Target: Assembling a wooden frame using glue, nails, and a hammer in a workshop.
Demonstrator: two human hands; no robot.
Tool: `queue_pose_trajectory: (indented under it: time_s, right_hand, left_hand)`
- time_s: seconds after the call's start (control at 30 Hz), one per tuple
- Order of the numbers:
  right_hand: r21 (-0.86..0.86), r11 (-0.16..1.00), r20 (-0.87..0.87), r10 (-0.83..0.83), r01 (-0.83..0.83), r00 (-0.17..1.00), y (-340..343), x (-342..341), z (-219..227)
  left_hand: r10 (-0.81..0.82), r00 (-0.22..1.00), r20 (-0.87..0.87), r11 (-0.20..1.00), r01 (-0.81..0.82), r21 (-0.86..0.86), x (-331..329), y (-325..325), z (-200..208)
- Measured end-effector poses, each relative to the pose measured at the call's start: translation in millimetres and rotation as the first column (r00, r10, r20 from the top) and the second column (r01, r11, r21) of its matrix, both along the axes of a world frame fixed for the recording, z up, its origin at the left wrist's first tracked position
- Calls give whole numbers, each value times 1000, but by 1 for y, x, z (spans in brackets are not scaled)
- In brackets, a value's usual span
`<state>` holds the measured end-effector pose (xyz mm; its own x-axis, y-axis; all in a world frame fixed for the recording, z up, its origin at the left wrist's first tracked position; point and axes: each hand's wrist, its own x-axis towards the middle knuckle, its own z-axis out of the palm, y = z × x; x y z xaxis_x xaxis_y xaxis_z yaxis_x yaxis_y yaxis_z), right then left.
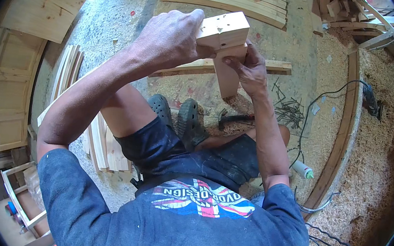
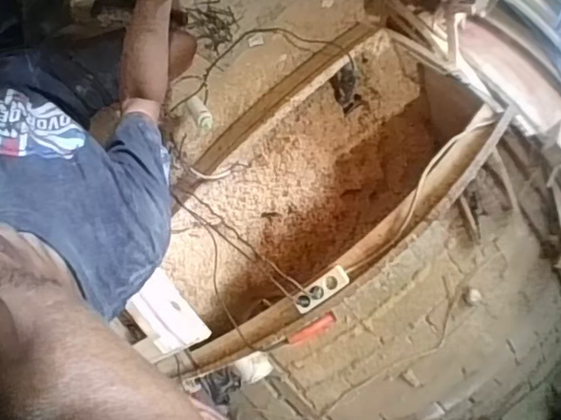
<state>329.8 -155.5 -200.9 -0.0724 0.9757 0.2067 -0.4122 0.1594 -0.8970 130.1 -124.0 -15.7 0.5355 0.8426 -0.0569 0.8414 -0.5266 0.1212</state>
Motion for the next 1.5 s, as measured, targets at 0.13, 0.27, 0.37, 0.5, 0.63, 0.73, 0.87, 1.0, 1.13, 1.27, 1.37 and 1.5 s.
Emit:
queue_pose_trajectory:
  time_s: [0.13, 0.27, 0.37, 0.5, 0.63, 0.73, 0.87, 1.0, 1.13, 1.27, 1.37, 1.5]
  right_hand:
    - [37, 999, 20, -18, 17, 1000, 1, -3, 5]
    - [-20, 1000, 120, 8, -6, 993, 1, -4, 6]
    - [10, 1000, 38, 12, -13, 999, -1, -6, 6]
    - [18, 1000, 58, -2, 1, 998, 1, -7, 0]
    - [66, 997, 112, -40, 32, 993, 7, -9, -9]
    - [92, 993, 70, -78, 71, 995, 5, -13, -3]
    - [134, 967, -251, -178, 216, 952, 2, -17, 5]
    - [270, 888, -341, -273, 372, 899, 8, -24, -10]
    - [274, 900, -334, -242, 339, 911, 9, -23, -11]
    - [216, 886, -374, -313, 410, 873, 5, -21, -5]
    - [209, 875, -346, -351, 436, 870, 4, -17, -6]
    - [252, 863, -343, -343, 437, 874, 4, -12, -6]
  left_hand:
    - [7, 1000, -26, 999, -7, 36, -1, 1, -2]
    - [4, 1000, -21, 998, -2, 61, -1, 1, -6]
    - [-6, 1000, -14, 998, 7, 61, 0, 2, -8]
    - [-3, 999, -46, 998, 6, 68, 1, 0, -7]
    - [8, 994, -108, 1000, -5, 31, 3, 2, -4]
    - [8, 1000, -22, 999, -7, 44, 0, 4, -9]
    - [-29, 999, -45, 998, 31, 46, 4, 4, -8]
    - [34, 997, -68, 999, -34, 13, 12, 4, -7]
    - [42, 999, -26, 999, -43, -19, 13, 2, -7]
    - [72, 996, -60, 997, -74, -29, 18, 1, -6]
    - [62, 995, -72, 998, -63, -13, 18, 3, -8]
    - [-1, 998, -65, 1000, 2, 19, 21, 3, -7]
